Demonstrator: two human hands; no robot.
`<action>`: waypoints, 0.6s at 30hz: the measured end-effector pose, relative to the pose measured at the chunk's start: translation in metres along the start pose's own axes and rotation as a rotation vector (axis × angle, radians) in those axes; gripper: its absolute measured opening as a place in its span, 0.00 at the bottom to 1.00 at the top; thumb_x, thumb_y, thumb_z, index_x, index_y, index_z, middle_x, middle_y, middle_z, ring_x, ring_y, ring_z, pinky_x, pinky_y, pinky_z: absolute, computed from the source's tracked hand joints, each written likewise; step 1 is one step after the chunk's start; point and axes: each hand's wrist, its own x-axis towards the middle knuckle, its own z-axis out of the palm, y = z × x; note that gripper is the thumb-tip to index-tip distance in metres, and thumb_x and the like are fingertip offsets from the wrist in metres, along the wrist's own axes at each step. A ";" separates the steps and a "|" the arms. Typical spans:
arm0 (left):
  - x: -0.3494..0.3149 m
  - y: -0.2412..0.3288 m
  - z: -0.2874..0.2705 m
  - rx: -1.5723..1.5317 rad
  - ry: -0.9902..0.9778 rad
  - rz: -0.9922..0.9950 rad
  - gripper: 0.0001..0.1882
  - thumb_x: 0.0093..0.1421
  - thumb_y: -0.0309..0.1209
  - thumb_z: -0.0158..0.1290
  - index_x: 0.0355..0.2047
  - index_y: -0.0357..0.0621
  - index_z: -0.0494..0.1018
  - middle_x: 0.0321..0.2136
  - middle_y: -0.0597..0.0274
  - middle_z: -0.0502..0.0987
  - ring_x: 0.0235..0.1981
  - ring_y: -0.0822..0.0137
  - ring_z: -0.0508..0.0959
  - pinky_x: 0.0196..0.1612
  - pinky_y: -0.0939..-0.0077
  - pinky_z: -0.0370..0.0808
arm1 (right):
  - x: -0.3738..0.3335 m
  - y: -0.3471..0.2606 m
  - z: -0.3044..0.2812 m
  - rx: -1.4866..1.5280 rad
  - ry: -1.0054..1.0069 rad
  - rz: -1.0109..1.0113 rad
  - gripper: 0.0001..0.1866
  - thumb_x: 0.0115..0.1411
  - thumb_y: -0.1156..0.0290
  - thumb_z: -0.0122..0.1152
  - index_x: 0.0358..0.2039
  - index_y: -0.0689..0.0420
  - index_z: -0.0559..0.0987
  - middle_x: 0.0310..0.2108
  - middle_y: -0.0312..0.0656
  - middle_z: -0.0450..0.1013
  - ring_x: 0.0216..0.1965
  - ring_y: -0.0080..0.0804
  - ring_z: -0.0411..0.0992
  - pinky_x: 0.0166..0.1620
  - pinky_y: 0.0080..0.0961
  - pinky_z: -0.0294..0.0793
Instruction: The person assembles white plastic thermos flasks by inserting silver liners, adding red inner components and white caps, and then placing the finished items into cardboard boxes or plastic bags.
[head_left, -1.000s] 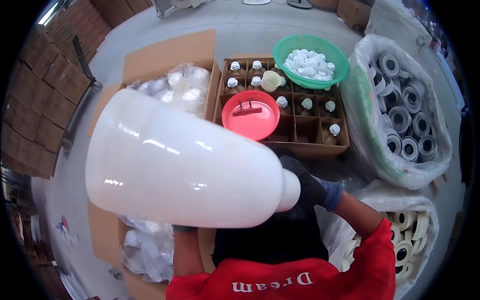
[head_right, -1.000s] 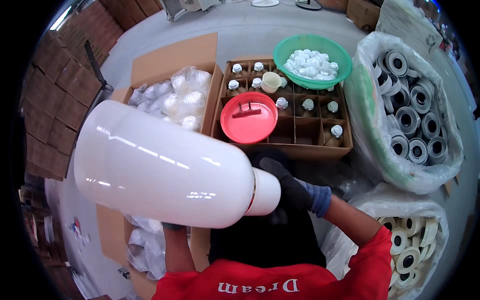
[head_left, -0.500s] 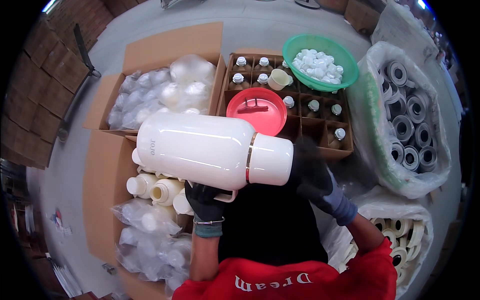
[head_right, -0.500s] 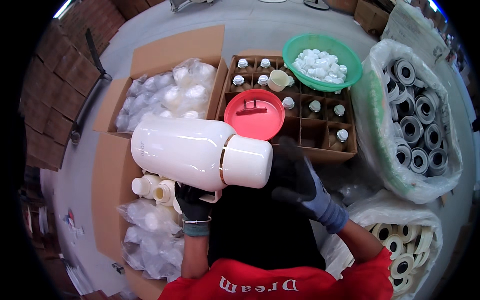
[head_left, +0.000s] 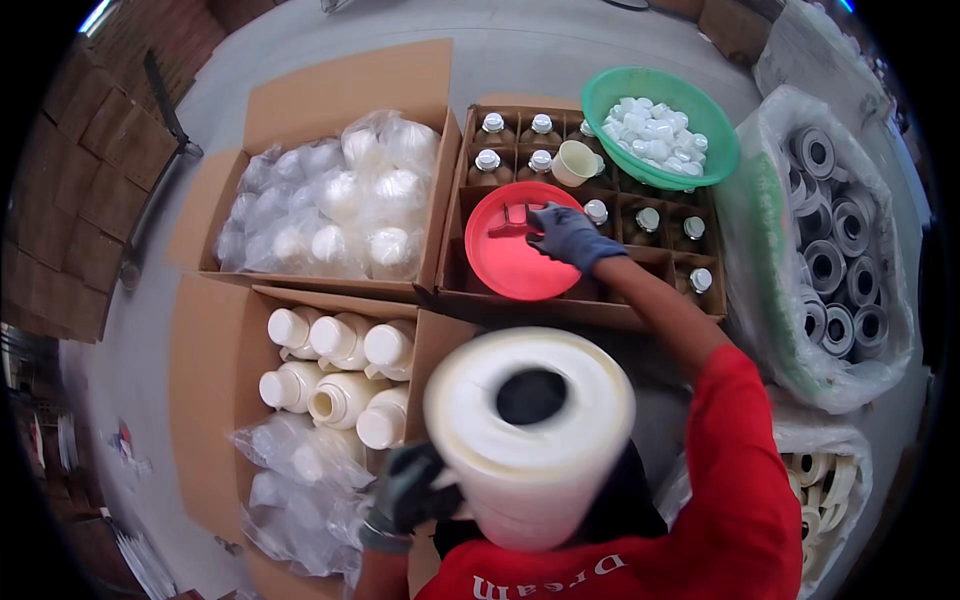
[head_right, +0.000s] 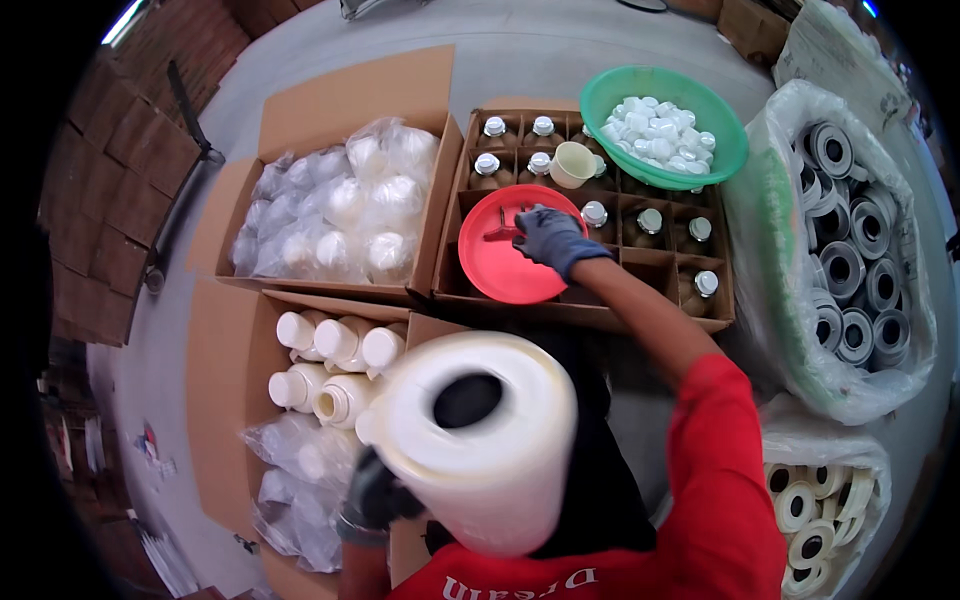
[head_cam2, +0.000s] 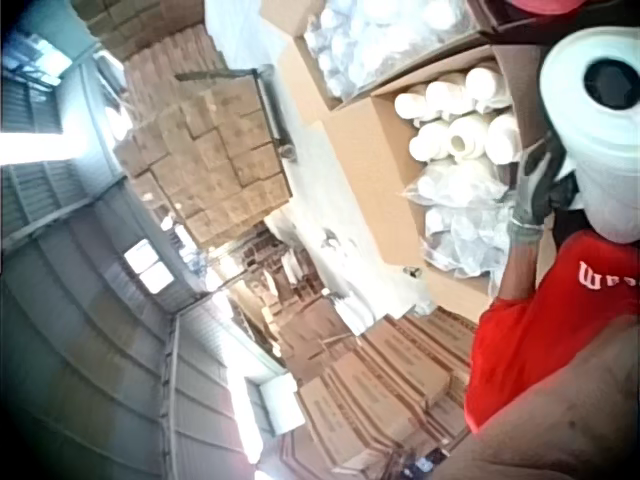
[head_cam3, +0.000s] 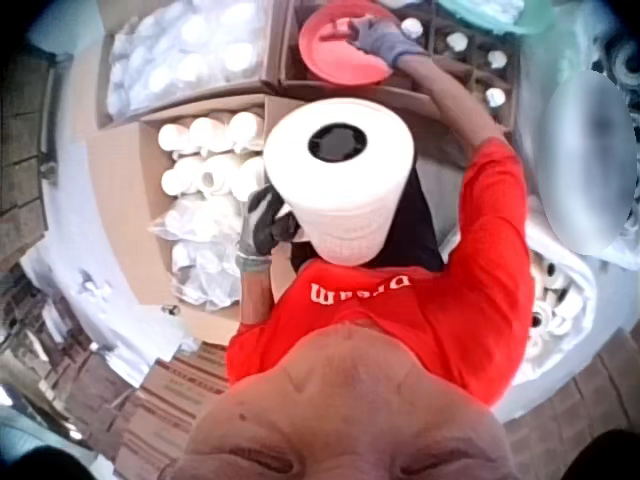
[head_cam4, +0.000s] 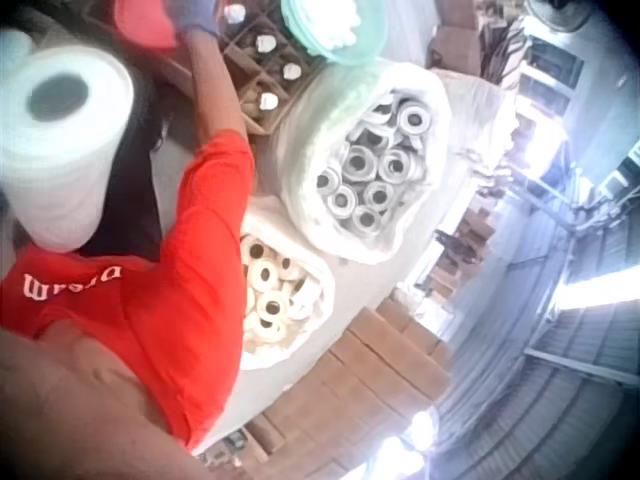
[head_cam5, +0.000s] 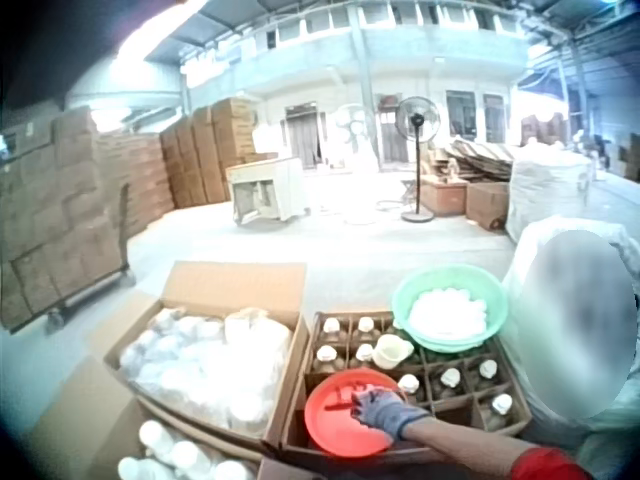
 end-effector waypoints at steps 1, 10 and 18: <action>0.001 0.008 0.013 -0.317 -0.032 -0.240 0.18 0.62 0.29 0.50 0.50 0.31 0.71 0.46 0.51 0.77 0.45 0.64 0.77 0.50 0.70 0.73 | 0.028 0.009 0.035 -0.207 0.108 -0.056 0.23 0.52 0.59 0.64 0.47 0.56 0.75 0.40 0.51 0.72 0.39 0.43 0.76 0.38 0.38 0.77; 0.005 -0.026 0.032 0.018 0.066 0.172 0.18 0.63 0.31 0.52 0.50 0.30 0.73 0.41 0.56 0.79 0.41 0.71 0.77 0.45 0.77 0.74 | 0.000 0.018 0.038 1.191 -0.128 0.316 0.13 0.55 0.64 0.58 0.35 0.61 0.77 0.27 0.47 0.76 0.28 0.43 0.77 0.36 0.38 0.79; 0.040 -0.020 0.031 0.081 -0.290 0.282 0.26 0.52 0.26 0.58 0.53 0.40 0.72 0.45 0.48 0.77 0.41 0.53 0.79 0.45 0.67 0.76 | -0.187 -0.037 -0.182 0.977 -0.310 -0.668 0.19 0.52 0.64 0.61 0.43 0.63 0.76 0.41 0.47 0.73 0.44 0.42 0.73 0.51 0.35 0.71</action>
